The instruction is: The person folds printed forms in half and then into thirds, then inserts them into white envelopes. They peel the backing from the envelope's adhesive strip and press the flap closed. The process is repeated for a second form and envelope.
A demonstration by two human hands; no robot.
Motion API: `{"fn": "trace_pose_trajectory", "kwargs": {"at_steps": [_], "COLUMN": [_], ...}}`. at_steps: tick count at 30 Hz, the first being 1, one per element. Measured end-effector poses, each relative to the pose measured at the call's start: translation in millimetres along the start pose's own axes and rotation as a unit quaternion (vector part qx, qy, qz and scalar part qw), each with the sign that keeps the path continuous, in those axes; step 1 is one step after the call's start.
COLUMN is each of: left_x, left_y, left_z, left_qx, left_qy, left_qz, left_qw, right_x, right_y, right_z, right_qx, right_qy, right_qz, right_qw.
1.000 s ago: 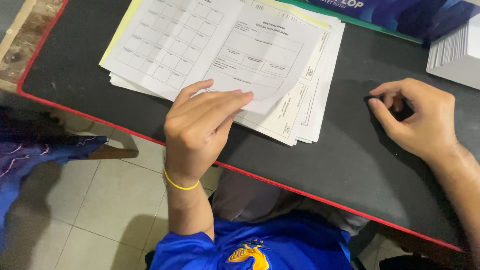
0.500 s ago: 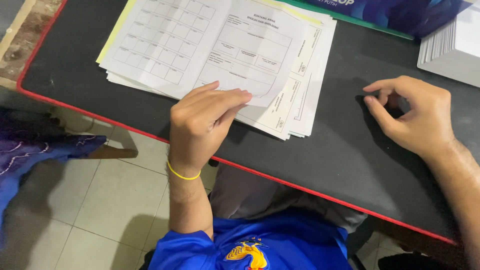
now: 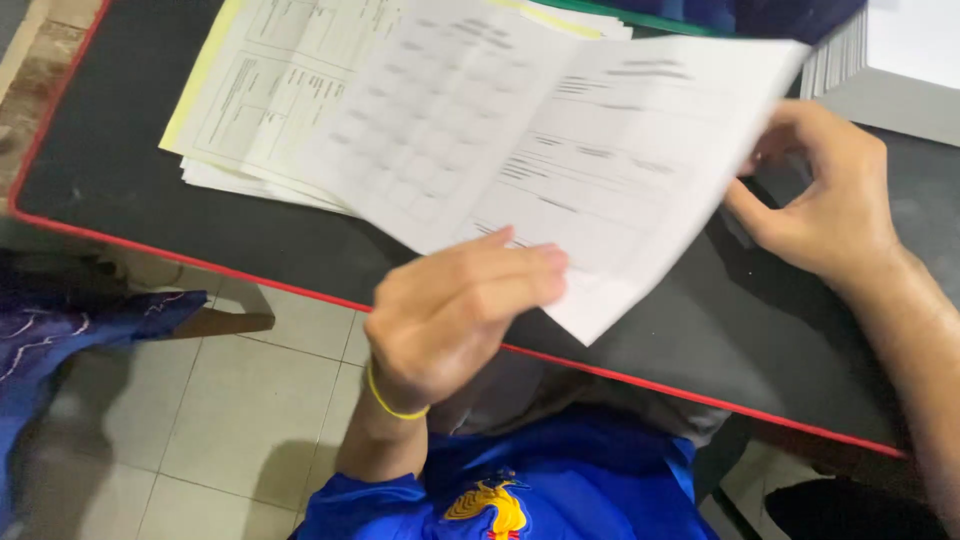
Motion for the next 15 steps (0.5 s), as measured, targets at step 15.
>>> {"fn": "trace_pose_trajectory", "kwargs": {"at_steps": [15], "left_x": [-28.6], "left_y": [2.5], "left_z": [14.6], "left_qx": [0.277], "left_qy": [-0.274], "left_qz": [-0.135], "left_qw": [0.911], "right_x": [24.1], "right_y": [-38.8], "right_z": [-15.1], "right_qx": [0.118], "right_qy": [0.155], "right_qz": [0.426], "right_qw": [0.883]}}
Point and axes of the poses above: each hand's wrist, its own z-axis towards the middle knuckle, its own y-axis out of the palm, x = y × z, the point moved 5 cm from there along z, towards the middle knuckle, and after that the axes turned 15 degrees about -y, right-handed, at the moved point
